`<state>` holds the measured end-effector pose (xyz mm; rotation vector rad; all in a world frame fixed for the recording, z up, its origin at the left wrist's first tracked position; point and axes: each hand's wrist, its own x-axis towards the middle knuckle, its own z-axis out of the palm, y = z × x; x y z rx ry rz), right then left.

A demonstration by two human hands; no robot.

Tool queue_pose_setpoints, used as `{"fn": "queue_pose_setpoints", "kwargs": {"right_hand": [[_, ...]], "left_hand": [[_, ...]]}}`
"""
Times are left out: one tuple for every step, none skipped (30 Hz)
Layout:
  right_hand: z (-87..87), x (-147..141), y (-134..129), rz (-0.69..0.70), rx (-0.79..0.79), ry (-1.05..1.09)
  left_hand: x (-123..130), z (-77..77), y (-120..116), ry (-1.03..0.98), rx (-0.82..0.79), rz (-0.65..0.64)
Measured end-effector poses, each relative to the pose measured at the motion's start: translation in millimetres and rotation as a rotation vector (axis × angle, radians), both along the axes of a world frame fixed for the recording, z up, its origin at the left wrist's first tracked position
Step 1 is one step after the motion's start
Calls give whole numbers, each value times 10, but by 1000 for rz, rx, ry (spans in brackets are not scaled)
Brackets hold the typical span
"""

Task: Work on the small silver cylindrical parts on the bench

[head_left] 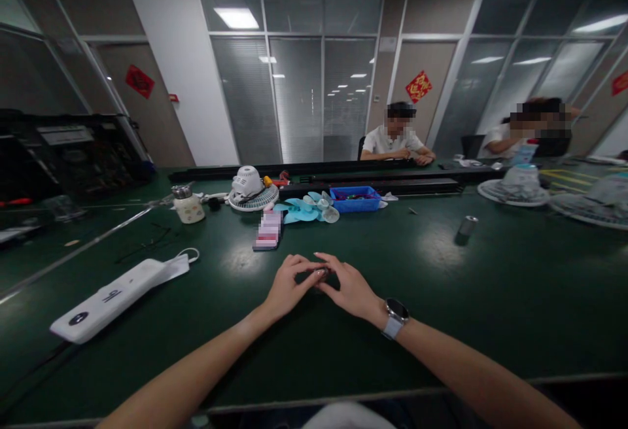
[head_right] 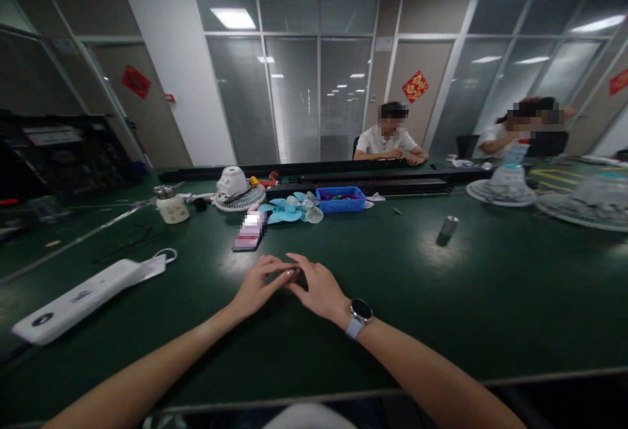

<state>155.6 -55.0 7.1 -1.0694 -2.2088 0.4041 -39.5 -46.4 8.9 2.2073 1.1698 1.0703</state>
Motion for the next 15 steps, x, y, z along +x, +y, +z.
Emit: {"fn": "queue_pose_setpoints", "kwargs": {"right_hand": [[-12, 5, 10, 1, -5, 8], [-22, 6, 19, 5, -9, 14], [-32, 3, 26, 10, -10, 17], [-40, -3, 31, 17, -10, 17], [-46, -10, 34, 24, -12, 13], [-50, -17, 36, 26, -14, 7], [-51, -22, 35, 22, -20, -1], [-49, -24, 34, 14, -27, -9], [-43, -24, 32, 6, -37, -17], [-35, -22, 28, -3, -47, -24], [-25, -18, 24, -9, -56, -30], [-16, -14, 19, -12, -64, -34], [-9, -11, 13, -12, -70, -37], [-6, -10, 5, -14, -75, -39], [-6, -12, -3, -16, -79, -40]], "left_hand": [[9, -2, 15, -3, -11, 21], [19, -4, 30, -5, -24, 41], [30, -2, 44, -8, -35, 57], [40, 3, 55, -12, -40, 66], [46, 12, 63, -20, -34, 69], [46, 26, 68, -33, -17, 70], [39, 41, 71, -49, 3, 71], [24, 58, 72, -64, 19, 76], [2, 71, 75, -75, 31, 89], [-27, 79, 80, -77, 37, 106], [-60, 77, 90, -66, 40, 127], [-94, 63, 105, -42, 39, 146], [-127, 38, 125, -8, 35, 161], [-157, 3, 149, 35, 27, 172], [-181, -39, 175, 84, 12, 181]]}}
